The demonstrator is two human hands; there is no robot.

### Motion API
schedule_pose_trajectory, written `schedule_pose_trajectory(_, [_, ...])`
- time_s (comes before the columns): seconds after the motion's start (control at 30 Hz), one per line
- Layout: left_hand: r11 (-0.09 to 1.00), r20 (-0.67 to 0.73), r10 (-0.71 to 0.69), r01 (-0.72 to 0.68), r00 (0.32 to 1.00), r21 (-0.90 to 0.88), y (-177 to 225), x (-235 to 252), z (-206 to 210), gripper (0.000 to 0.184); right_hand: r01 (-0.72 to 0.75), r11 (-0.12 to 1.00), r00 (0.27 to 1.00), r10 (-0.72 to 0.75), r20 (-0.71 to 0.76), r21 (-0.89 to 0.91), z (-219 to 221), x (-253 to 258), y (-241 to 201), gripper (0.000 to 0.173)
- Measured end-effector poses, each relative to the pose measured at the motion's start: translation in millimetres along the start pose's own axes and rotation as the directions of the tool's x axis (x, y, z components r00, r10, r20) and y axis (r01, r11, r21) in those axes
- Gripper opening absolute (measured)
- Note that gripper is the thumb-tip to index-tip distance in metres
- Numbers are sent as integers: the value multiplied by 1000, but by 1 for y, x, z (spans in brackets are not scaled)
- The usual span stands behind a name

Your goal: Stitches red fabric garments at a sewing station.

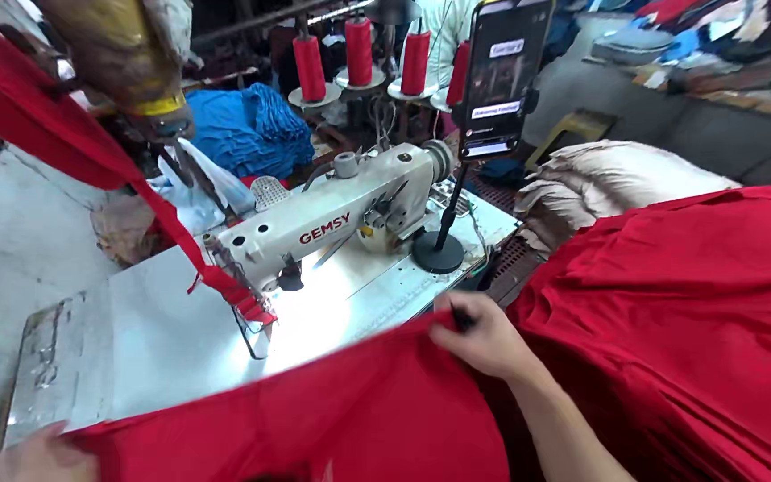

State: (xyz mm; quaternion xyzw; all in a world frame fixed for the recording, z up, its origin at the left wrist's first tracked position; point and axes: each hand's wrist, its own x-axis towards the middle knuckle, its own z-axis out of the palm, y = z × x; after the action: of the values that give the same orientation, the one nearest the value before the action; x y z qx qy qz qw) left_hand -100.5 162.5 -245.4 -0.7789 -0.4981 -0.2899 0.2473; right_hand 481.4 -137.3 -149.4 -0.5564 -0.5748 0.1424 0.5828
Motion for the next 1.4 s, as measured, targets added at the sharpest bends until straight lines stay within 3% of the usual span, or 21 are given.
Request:
schedule_pose_trajectory(0.03, [985, 92, -140, 148, 986, -88, 22, 0, 13, 34, -29, 971, 987, -9, -160, -236, 8, 19, 11, 9])
schedule_pose_trajectory(0.07, [942, 170, -276, 301, 946, -149, 53, 11, 7, 34, -75, 917, 973, -18, -229, -392, 19, 34, 23, 15])
schedule_pose_trajectory(0.1, [910, 192, -338, 372, 921, -181, 84, 26, -8, 34, -113, 875, 978, 13, -211, -471, 33, 44, 34, 23])
schedule_pose_trajectory(0.13, [908, 178, -322, 356, 930, -219, 110, 37, -23, 34, -131, 851, 987, 64, -147, -509, 51, 50, 42, 30])
schedule_pose_trajectory(0.2, [920, 144, -159, 200, 977, -337, 159, 48, -44, 32, -131, 845, 987, 162, 15, -518, 95, 46, 49, 30])
schedule_pose_trajectory(0.27, [890, 171, 46, 38, 984, -454, 211, 46, -51, 31, -163, 832, 936, 300, 182, -531, 139, 34, 47, 29])
schedule_pose_trajectory(0.33, [825, 270, 244, -53, 931, -563, 254, 32, -46, 33, -168, 768, 883, 396, 252, -618, 168, 26, 46, 32])
schedule_pose_trajectory(0.4, [803, 330, 356, -106, 874, -586, 276, 13, -29, 42, -157, 718, 902, 384, 198, -679, 176, 26, 49, 30])
schedule_pose_trajectory(0.47, [855, 388, 357, -130, 850, -502, 282, 10, -21, 52, -177, 694, 915, 376, 143, -698, 168, 34, 56, 30])
schedule_pose_trajectory(0.57, [877, 512, 313, -36, 800, -479, 288, 27, -26, 66, -191, 677, 904, 403, 141, -711, 141, 51, 69, 33])
schedule_pose_trajectory(0.67, [815, 539, 313, 70, 782, -575, 289, 41, -29, 54, -157, 676, 906, 389, 167, -720, 123, 61, 89, 33])
schedule_pose_trajectory(0.8, [891, 538, 272, 2, 798, -453, 288, 29, -28, 54, -158, 630, 896, 416, 159, -760, 121, 69, 90, 34])
schedule_pose_trajectory(0.9, [912, 549, 252, -5, 797, -411, 290, 27, -24, 55, -209, 581, 805, 559, 198, -787, 135, 75, 55, 34])
schedule_pose_trajectory(0.97, [913, 578, 250, 9, 777, -408, 289, 28, -22, 55, -168, 658, 808, 519, 280, -735, 157, 68, 28, 32])
schedule_pose_trajectory(1.03, [897, 550, 248, 26, 798, -441, 287, 27, -21, 52, -119, 766, 808, 444, 387, -631, 186, 52, 11, 32])
schedule_pose_trajectory(1.1, [870, 525, 244, 55, 815, -489, 284, 28, -20, 49, -90, 804, 808, 404, 428, -588, 216, 38, 11, 33])
schedule_pose_trajectory(1.27, [868, 584, 227, 109, 780, -484, 276, 40, -20, 57, 26, 645, 824, 419, 382, -764, 246, 48, 16, 55])
schedule_pose_trajectory(1.4, [869, 574, 214, 114, 790, -481, 272, 50, -8, 53, 117, 607, 839, 363, 405, -786, 255, 65, 26, 48])
